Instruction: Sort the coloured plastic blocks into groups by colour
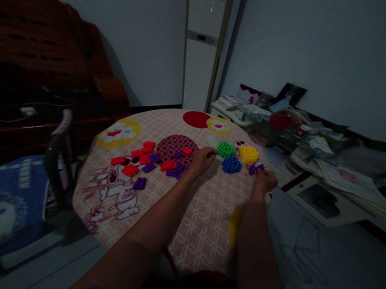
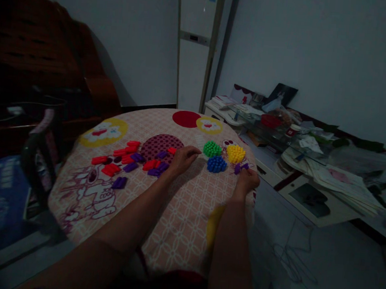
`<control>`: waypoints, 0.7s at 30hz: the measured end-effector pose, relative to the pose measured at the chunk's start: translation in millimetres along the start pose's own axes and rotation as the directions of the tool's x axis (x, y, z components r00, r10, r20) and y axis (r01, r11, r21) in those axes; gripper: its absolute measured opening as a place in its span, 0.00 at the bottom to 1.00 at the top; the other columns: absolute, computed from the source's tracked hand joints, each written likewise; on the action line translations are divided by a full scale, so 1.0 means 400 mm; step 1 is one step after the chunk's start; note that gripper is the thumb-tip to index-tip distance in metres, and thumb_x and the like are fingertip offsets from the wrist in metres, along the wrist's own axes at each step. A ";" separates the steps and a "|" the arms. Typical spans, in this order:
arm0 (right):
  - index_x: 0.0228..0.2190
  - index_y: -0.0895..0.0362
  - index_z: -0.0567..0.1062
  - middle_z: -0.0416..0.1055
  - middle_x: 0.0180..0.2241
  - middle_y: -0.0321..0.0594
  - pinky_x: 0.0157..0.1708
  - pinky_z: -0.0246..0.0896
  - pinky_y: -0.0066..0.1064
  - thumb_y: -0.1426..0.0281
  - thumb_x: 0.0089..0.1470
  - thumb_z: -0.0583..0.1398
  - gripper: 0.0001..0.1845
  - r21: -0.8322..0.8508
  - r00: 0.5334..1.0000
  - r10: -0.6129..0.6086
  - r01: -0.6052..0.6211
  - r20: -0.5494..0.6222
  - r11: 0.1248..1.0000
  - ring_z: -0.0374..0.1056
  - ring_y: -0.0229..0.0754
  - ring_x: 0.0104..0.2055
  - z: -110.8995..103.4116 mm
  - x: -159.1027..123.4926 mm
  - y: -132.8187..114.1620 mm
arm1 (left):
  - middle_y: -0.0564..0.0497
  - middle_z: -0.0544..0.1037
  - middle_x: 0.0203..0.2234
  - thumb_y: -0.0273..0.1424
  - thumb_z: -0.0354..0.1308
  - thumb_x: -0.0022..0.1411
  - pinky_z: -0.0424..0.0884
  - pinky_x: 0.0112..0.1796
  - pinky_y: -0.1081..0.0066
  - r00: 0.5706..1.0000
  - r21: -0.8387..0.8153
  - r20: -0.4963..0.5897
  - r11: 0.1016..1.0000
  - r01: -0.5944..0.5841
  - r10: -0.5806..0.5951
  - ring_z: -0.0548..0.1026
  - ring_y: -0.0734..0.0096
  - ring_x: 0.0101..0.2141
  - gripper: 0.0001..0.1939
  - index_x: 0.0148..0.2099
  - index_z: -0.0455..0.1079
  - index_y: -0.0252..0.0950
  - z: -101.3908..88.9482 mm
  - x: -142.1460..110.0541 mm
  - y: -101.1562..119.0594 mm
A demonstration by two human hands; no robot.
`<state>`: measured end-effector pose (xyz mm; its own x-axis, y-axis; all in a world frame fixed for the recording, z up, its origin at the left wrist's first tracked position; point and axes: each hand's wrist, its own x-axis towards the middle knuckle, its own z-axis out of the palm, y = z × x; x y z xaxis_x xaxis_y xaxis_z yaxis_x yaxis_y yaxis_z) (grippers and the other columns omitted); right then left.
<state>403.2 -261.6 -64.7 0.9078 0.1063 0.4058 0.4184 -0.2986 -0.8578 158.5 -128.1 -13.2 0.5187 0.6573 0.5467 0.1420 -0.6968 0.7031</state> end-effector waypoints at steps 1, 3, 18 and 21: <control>0.27 0.59 0.81 0.76 0.23 0.40 0.32 0.66 0.33 0.69 0.42 0.61 0.10 -0.043 0.999 0.022 -0.023 -0.027 0.999 0.71 0.46 0.30 0.004 0.002 0.000 | 0.47 0.82 0.37 0.21 0.56 0.59 0.74 0.44 0.69 1.000 0.002 -0.001 1.000 0.002 -0.002 0.79 0.67 0.38 0.11 0.41 0.78 0.34 0.000 0.000 -0.001; 0.26 0.59 0.81 0.78 0.25 0.42 0.36 0.66 0.34 0.70 0.40 0.61 0.09 -0.112 0.998 0.041 -0.046 -0.053 0.993 0.72 0.47 0.32 0.009 0.004 -0.002 | 0.47 0.82 0.37 0.21 0.56 0.59 0.74 0.44 0.68 1.000 0.005 0.001 1.000 0.003 -0.003 0.79 0.67 0.38 0.11 0.41 0.78 0.34 -0.003 -0.001 -0.003; 0.37 0.63 0.84 0.81 0.35 0.52 0.44 0.67 0.38 0.72 0.41 0.56 0.23 -0.170 0.994 -0.029 0.046 0.104 0.984 0.76 0.53 0.40 0.008 0.001 0.004 | 0.46 0.83 0.35 0.22 0.58 0.56 0.74 0.43 0.66 0.960 0.105 -0.093 0.957 0.272 -0.263 0.79 0.63 0.37 0.12 0.41 0.79 0.33 -0.136 0.020 -0.089; 0.37 0.63 0.84 0.81 0.35 0.51 0.44 0.67 0.39 0.72 0.41 0.55 0.23 -0.147 0.998 -0.034 0.040 0.044 0.988 0.75 0.52 0.39 0.009 -0.002 0.015 | 0.45 0.83 0.35 0.21 0.60 0.54 0.73 0.43 0.65 0.931 0.197 -0.131 0.912 0.361 -0.340 0.79 0.61 0.37 0.11 0.40 0.80 0.33 -0.182 0.017 -0.111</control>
<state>405.2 -260.0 -71.1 0.8936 0.1581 0.4200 0.4452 -0.4306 -0.7851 94.2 -71.7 -7.5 0.3240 0.8868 0.3297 0.4825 -0.4546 0.7487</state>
